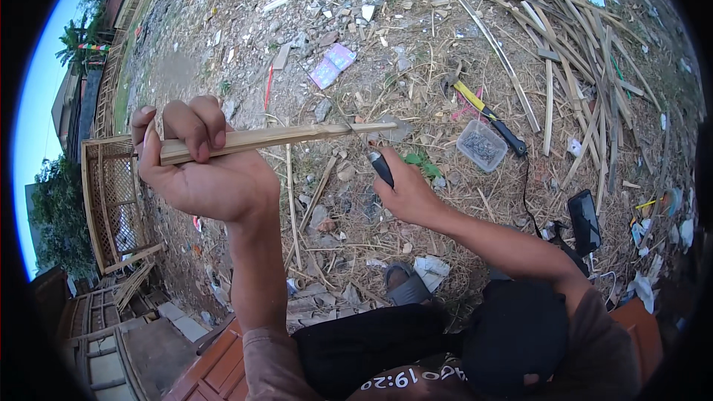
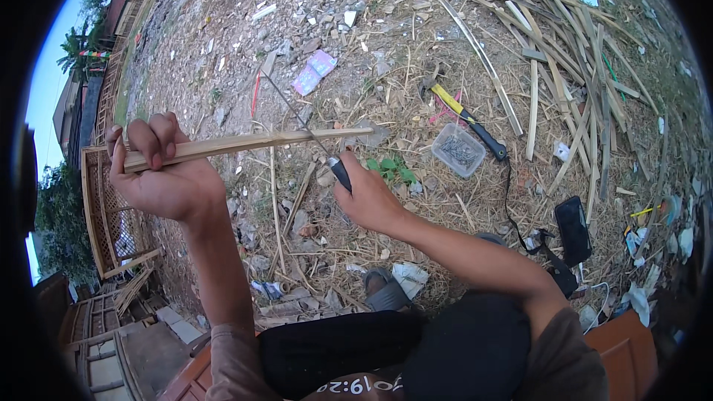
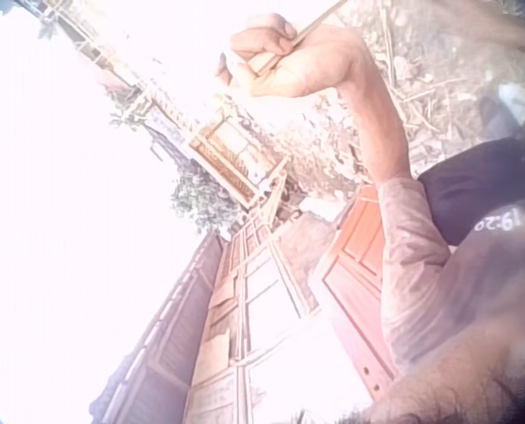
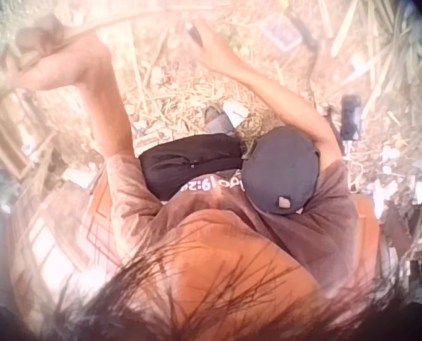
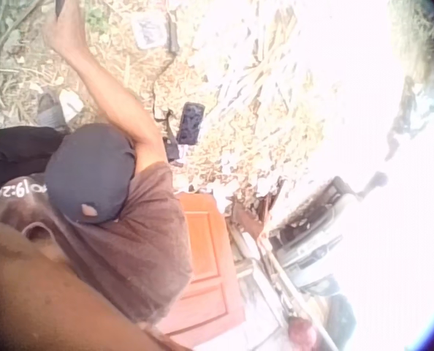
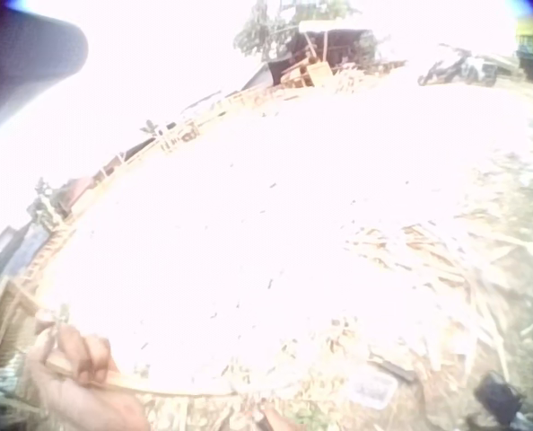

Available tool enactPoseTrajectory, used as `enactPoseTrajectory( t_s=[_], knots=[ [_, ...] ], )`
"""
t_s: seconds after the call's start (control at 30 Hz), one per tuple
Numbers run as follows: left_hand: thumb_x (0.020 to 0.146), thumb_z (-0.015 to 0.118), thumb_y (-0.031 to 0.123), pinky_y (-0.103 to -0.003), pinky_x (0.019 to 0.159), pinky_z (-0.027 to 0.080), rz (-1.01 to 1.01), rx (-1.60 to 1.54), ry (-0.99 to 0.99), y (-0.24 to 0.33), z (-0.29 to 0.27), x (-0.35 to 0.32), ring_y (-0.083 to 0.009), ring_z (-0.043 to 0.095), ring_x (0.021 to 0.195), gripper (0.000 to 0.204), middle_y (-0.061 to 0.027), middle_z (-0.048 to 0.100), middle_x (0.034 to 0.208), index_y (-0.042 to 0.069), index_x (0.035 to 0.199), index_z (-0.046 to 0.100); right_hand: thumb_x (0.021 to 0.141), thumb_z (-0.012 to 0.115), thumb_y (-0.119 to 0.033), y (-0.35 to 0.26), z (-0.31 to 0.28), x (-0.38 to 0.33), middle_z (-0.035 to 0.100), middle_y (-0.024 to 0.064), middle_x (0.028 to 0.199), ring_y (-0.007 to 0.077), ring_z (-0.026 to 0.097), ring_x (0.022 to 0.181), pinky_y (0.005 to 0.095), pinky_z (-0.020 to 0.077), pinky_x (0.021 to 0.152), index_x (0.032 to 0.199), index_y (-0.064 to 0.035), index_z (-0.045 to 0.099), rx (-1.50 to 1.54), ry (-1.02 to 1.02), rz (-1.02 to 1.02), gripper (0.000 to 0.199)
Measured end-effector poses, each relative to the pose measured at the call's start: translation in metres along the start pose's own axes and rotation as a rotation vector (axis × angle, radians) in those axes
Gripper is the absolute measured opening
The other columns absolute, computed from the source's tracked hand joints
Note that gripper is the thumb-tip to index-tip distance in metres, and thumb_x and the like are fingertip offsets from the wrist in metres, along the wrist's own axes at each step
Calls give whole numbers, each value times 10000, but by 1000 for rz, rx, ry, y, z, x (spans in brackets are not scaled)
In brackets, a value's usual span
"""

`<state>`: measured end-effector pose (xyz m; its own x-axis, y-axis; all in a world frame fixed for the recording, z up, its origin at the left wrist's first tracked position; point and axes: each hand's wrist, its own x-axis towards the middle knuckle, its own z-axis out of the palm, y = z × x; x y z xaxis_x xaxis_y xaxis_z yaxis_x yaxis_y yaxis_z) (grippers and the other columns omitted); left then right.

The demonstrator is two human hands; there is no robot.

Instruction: The person carves a strip of bamboo with a large knife, repeatedly shaving off thin layers.

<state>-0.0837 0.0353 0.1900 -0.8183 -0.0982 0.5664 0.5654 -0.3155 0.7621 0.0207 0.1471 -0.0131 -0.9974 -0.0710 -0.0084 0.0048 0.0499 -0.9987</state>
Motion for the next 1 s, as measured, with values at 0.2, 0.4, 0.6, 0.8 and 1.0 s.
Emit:
enactPoseTrajectory(
  t_s=[0.2, 0.4, 0.6, 0.8, 1.0],
  knots=[
    [937, 315, 240, -384, 840, 420, -22, 116, 136, -2, 2, -4, -98, 229, 462, 197, 22, 250, 566, 105, 994, 446, 858, 526, -90, -15, -12, 6, 564, 249, 686, 424, 604, 615, 489, 437, 582, 1062, -18, 402, -53, -90, 131, 250],
    [937, 316, 245, -397, 861, 435, -40, 109, 92, -1, -3, -7, -100, 204, 446, 213, 16, 240, 567, 98, 1025, 443, 860, 532, -134, 60, -26, 1, 580, 245, 731, 450, 601, 691, 509, 427, 629, 1070, -32, 427, -193, 22, 210, 256],
    [939, 320, 254, -407, 863, 441, -25, 98, 65, -5, -4, 0, -99, 194, 450, 215, 19, 231, 571, 97, 1033, 432, 856, 529, -134, 59, -23, 4, 584, 247, 769, 443, 591, 714, 508, 422, 654, 1040, -29, 426, -168, -25, 285, 236],
    [936, 312, 261, -403, 868, 440, -30, 109, 122, -3, -4, 2, -97, 196, 451, 223, 18, 230, 570, 97, 1020, 439, 845, 545, -146, 60, -29, 6, 594, 250, 806, 425, 611, 746, 492, 432, 671, 998, -22, 433, -217, -73, 329, 226],
    [931, 308, 257, -409, 868, 455, -43, 69, 50, -2, -9, -1, -92, 207, 453, 232, 19, 226, 569, 94, 1022, 447, 837, 562, -148, 89, -36, -5, 599, 255, 763, 434, 611, 722, 485, 439, 659, 995, -29, 452, -286, -61, 345, 226]
  ],
)
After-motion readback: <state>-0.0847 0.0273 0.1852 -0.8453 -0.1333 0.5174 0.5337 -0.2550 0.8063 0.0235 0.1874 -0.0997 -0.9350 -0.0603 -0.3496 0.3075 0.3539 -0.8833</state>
